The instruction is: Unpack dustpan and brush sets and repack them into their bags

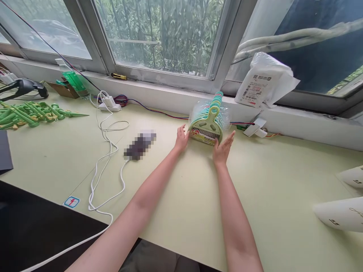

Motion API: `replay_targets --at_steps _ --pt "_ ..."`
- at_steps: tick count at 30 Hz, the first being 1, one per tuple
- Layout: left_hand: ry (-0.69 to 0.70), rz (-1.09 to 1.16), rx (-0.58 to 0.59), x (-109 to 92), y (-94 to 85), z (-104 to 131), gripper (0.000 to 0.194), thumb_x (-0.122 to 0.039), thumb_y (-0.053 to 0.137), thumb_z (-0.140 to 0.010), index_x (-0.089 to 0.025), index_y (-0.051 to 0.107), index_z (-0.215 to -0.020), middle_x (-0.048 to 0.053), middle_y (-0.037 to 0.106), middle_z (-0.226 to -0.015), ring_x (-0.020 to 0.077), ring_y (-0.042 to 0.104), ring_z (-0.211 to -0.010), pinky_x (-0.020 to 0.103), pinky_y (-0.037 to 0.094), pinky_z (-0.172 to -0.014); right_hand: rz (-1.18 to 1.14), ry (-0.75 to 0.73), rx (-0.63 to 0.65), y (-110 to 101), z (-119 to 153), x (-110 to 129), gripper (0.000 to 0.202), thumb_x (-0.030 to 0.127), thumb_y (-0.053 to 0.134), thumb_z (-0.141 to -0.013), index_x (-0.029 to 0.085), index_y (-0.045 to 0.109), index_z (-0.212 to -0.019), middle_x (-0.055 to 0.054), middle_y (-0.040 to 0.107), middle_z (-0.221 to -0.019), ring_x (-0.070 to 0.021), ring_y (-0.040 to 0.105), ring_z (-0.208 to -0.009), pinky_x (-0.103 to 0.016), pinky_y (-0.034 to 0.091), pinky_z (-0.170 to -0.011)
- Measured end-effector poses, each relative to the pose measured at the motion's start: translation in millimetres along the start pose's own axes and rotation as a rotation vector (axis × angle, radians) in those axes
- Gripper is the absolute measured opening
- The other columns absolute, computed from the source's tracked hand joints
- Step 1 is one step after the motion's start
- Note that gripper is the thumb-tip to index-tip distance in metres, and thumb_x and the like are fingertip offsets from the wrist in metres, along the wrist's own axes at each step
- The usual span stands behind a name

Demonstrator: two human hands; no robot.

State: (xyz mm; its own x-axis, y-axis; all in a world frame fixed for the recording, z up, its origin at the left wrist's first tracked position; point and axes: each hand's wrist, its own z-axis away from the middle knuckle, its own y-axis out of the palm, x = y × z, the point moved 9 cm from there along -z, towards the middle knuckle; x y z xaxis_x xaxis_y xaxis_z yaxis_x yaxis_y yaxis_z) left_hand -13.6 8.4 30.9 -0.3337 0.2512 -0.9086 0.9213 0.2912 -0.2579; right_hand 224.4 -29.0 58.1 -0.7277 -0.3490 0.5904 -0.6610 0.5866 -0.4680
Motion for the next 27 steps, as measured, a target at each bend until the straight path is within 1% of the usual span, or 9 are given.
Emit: replay_targets --at_steps 3,5,8,10,12,16,19,24,27 --pt "-0.06 0.071 -0.103 6 -14.6 -2 0.038 -0.02 0.038 -0.095 -0.018 0.041 -0.132 0.016 0.044 -0.133 0.0223 0.049 -0.119 0.039 0.038 -0.104 -0.021 0.022 -0.117 -16 1 2 0.069 0.04 0.038 -0.094 0.027 0.005 -0.153 -0.015 0.019 -0.156 -0.0271 0.035 -0.14 -0.055 0.032 -0.111" --pt "-0.132 0.098 -0.174 13 -25.1 -3 0.037 -0.013 0.034 -0.093 -0.017 0.044 -0.128 0.017 0.047 -0.13 0.0216 0.051 -0.117 0.038 0.04 -0.101 -0.054 0.101 -0.217 -26 2 -11 0.061 0.035 0.039 -0.093 0.027 0.017 -0.149 -0.015 0.028 -0.151 -0.0244 0.045 -0.132 -0.051 0.041 -0.104" --pt "-0.176 0.124 -0.24 15 -35.2 -6 0.041 -0.007 0.036 -0.089 -0.016 0.042 -0.128 0.018 0.048 -0.127 0.0209 0.055 -0.108 0.036 0.044 -0.095 -0.133 0.371 -0.336 -33 7 -57 0.048 0.032 0.043 -0.09 0.024 0.036 -0.136 -0.015 0.043 -0.138 -0.0218 0.058 -0.116 -0.045 0.05 -0.095" --pt "-0.098 0.138 -0.259 6 -37.9 -8 0.044 -0.007 0.039 -0.089 -0.018 0.038 -0.131 0.016 0.048 -0.126 0.0183 0.056 -0.1 0.034 0.046 -0.09 -0.204 0.569 -0.388 -32 14 -89 0.041 0.034 0.047 -0.088 0.022 0.044 -0.127 -0.014 0.05 -0.128 -0.0207 0.063 -0.107 -0.043 0.052 -0.091" --pt "-0.008 0.145 -0.263 -5 -37.8 -10 0.045 -0.007 0.041 -0.089 -0.022 0.036 -0.132 0.013 0.049 -0.123 0.0159 0.056 -0.095 0.032 0.047 -0.087 -0.276 0.673 -0.436 -31 20 -107 0.038 0.035 0.054 -0.085 0.02 0.047 -0.12 -0.012 0.053 -0.122 -0.0195 0.064 -0.104 -0.04 0.053 -0.09" --pt "0.041 0.141 -0.264 -10 -34.3 -13 0.046 -0.005 0.043 -0.088 -0.026 0.039 -0.128 0.009 0.052 -0.115 0.0151 0.056 -0.092 0.031 0.048 -0.083 -0.345 0.676 -0.463 -30 21 -108 0.038 0.035 0.067 -0.079 0.018 0.052 -0.11 -0.009 0.059 -0.113 -0.0168 0.063 -0.102 -0.036 0.051 -0.095" --pt "0.06 0.127 -0.261 -9 -32.3 -15 0.047 0.0 0.043 -0.085 -0.026 0.042 -0.124 0.008 0.053 -0.11 0.0153 0.056 -0.093 0.031 0.048 -0.084 -0.369 0.673 -0.439 -26 20 -104 0.035 0.037 0.069 -0.079 0.017 0.054 -0.104 -0.007 0.06 -0.109 -0.0156 0.065 -0.098 -0.036 0.051 -0.095" --pt "0.066 0.094 -0.26 -4 -30.8 -18 0.045 0.002 0.043 -0.082 -0.023 0.046 -0.118 0.009 0.054 -0.11 0.0174 0.056 -0.098 0.033 0.047 -0.089 -0.378 0.659 -0.406 -21 16 -103 0.03 0.038 0.065 -0.081 0.018 0.055 -0.102 -0.005 0.058 -0.105 -0.015 0.066 -0.094 -0.035 0.052 -0.09" --pt "0.051 0.068 -0.268 2 -30.6 -20 0.045 0.005 0.041 -0.078 -0.021 0.049 -0.114 0.011 0.055 -0.113 0.0187 0.056 -0.1 0.035 0.046 -0.091 -0.355 0.651 -0.387 -19 15 -99 0.02 0.034 0.052 -0.088 0.019 0.055 -0.101 -0.005 0.057 -0.105 -0.0133 0.066 -0.091 -0.031 0.054 -0.083"
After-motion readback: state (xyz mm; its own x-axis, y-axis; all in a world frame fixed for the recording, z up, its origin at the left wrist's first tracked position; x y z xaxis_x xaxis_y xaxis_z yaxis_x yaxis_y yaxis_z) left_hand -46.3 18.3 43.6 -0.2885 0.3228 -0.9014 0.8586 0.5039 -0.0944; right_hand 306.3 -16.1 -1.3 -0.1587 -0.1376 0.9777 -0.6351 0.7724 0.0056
